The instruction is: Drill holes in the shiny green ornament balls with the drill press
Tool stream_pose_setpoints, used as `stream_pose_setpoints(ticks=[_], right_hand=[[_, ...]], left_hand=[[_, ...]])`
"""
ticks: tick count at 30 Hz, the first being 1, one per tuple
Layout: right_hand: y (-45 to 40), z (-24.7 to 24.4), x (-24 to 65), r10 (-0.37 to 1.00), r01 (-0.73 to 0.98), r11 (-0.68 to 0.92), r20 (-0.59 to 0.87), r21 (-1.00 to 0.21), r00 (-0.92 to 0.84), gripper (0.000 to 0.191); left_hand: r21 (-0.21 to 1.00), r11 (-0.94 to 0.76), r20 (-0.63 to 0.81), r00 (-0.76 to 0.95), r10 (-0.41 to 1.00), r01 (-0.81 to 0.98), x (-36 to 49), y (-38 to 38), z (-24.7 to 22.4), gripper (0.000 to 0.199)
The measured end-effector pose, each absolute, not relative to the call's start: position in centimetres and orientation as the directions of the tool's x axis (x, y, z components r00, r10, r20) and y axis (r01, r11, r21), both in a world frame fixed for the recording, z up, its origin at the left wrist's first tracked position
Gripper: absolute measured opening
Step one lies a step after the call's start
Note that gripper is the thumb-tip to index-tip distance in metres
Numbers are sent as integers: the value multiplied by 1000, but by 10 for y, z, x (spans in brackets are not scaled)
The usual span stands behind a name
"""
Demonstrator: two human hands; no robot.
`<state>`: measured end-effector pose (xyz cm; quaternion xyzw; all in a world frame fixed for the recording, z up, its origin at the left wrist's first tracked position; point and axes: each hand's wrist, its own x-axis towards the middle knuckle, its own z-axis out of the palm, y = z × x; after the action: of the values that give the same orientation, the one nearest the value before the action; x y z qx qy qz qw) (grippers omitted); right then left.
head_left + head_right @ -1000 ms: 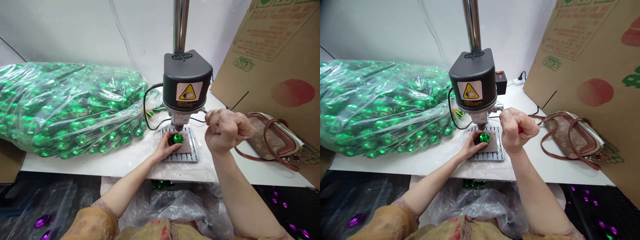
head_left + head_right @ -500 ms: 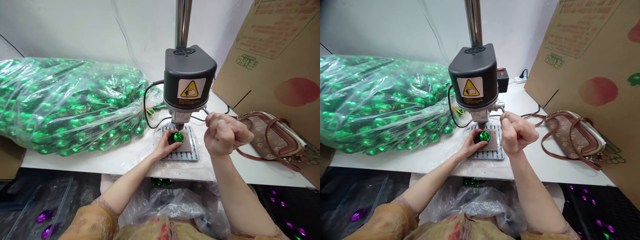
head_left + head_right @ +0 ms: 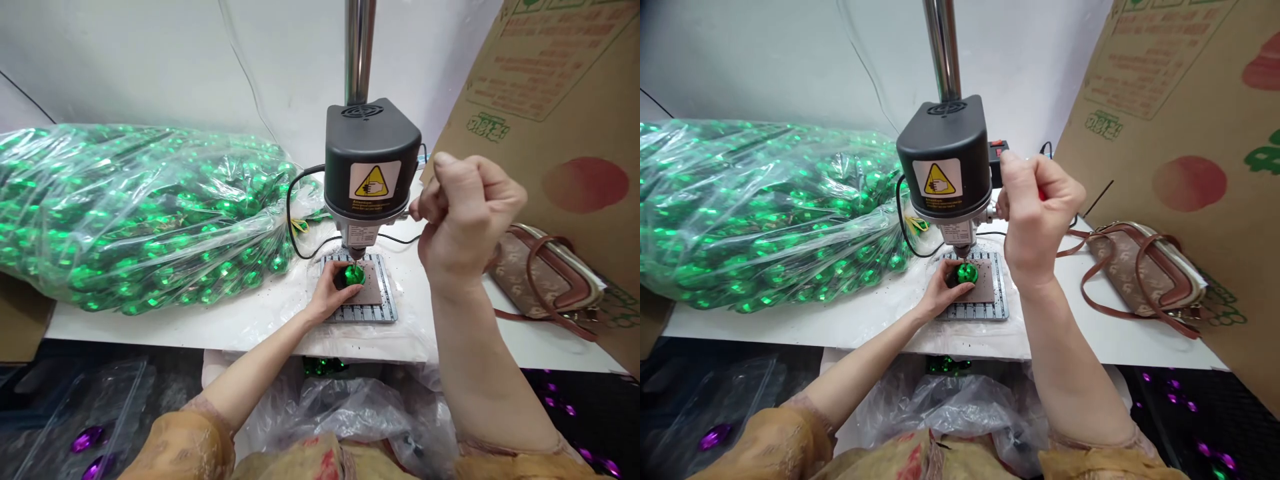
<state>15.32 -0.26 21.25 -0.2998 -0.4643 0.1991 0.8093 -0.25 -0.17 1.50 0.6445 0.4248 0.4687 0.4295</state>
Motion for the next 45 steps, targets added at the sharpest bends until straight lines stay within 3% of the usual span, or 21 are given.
stream_pose_setpoints(ticks=[4,7,9,11,13,16,19,21,23,26,28,31,34,39,45], right_hand=[[2,218,156,623,-75,727,609,-683,490,45],[3,216,156,597,-85,757,633,-648,493,43],[4,215,157,587,-90,770,646,-632,487,43],[5,215,157,583,-86,775,657,-625,477,44],[6,214,158,575,-74,782,671,-619,468,44],[7,213,158,564,-63,790,683,-610,465,44],[6,212,157,569,-59,783,675,-619,470,42],[4,212,157,574,-55,777,668,-628,474,41],[3,212,157,576,-51,772,663,-634,478,40],[2,212,157,579,-55,768,654,-639,487,40],[2,213,156,585,-62,762,644,-645,493,40],[1,213,155,586,-62,760,639,-647,499,40],[1,212,155,581,-56,762,644,-645,497,39],[1,212,155,575,-50,767,650,-640,496,42],[-1,214,152,582,-61,761,638,-646,505,43]], left_hand=[[866,-408,404,79,912,288,-15,-35,25,44],[734,-605,536,284,795,308,-37,-82,13,45],[638,-710,545,476,690,298,-54,-119,-5,49],[553,-746,437,633,638,370,-69,-152,-27,48],[512,-698,208,715,667,501,-79,-175,-47,41],[516,-477,-180,634,752,712,-85,-188,-62,52],[519,-359,-322,567,758,776,-88,-181,-58,65],[565,-435,-204,630,750,701,-93,-170,-47,51],[610,-533,64,634,771,587,-100,-155,-31,35],[612,-590,457,374,807,527,-114,-119,-1,30],[624,-550,559,174,810,555,-122,-85,18,28],[708,-441,519,18,855,552,-128,-24,36,23],[731,-447,492,56,869,515,-125,38,41,22],[554,-457,364,291,885,695,-106,118,35,23],[488,-423,357,267,895,764,-81,169,28,26]])
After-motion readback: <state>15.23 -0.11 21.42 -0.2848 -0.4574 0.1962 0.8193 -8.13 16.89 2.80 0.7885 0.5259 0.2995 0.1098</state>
